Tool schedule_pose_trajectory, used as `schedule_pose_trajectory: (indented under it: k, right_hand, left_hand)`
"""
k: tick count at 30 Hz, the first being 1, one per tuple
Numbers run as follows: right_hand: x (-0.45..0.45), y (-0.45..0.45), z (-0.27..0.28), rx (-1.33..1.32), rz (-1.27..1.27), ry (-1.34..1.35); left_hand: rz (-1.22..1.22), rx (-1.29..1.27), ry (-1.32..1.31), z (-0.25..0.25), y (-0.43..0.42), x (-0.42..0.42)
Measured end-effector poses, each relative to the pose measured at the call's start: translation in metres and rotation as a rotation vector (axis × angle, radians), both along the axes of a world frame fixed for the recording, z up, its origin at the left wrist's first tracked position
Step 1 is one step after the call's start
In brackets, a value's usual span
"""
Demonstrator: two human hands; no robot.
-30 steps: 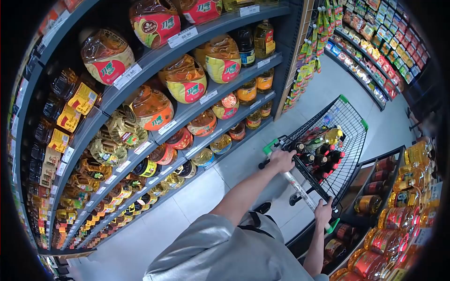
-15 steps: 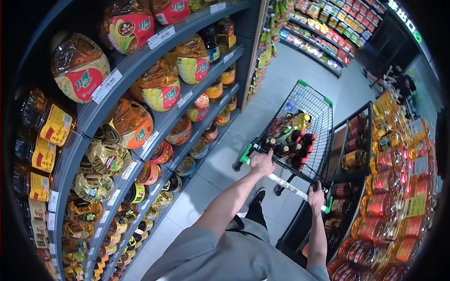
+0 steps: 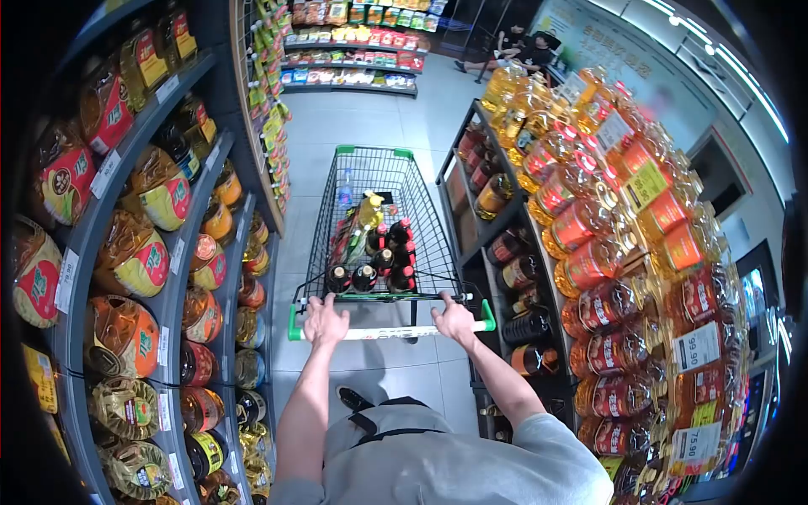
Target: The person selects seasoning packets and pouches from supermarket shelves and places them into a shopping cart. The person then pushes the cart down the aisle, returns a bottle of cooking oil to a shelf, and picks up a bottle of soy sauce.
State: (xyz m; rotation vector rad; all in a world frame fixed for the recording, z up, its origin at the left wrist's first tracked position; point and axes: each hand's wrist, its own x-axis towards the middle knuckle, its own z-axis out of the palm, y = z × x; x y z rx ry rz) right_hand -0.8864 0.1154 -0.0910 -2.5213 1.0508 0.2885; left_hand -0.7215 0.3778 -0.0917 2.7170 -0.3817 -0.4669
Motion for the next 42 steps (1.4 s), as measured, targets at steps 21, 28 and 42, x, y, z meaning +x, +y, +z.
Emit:
schedule_pose_trajectory:
  k: [21,28,42]
  right_hand:
    - [-0.129,0.069,-0.001,-0.059,0.081,-0.029]
    - [-0.172,0.082,-0.012,-0.076,0.126,-0.054]
    - [-0.241,0.132,-0.011,-0.081,0.154,-0.121]
  left_hand:
    - [0.053,-0.073,-0.02,-0.005,0.07,-0.133]
    - [0.076,-0.048,0.027,0.007,0.09,-0.178]
    - [0.087,-0.102,-0.017,-0.005,0.134,-0.247]
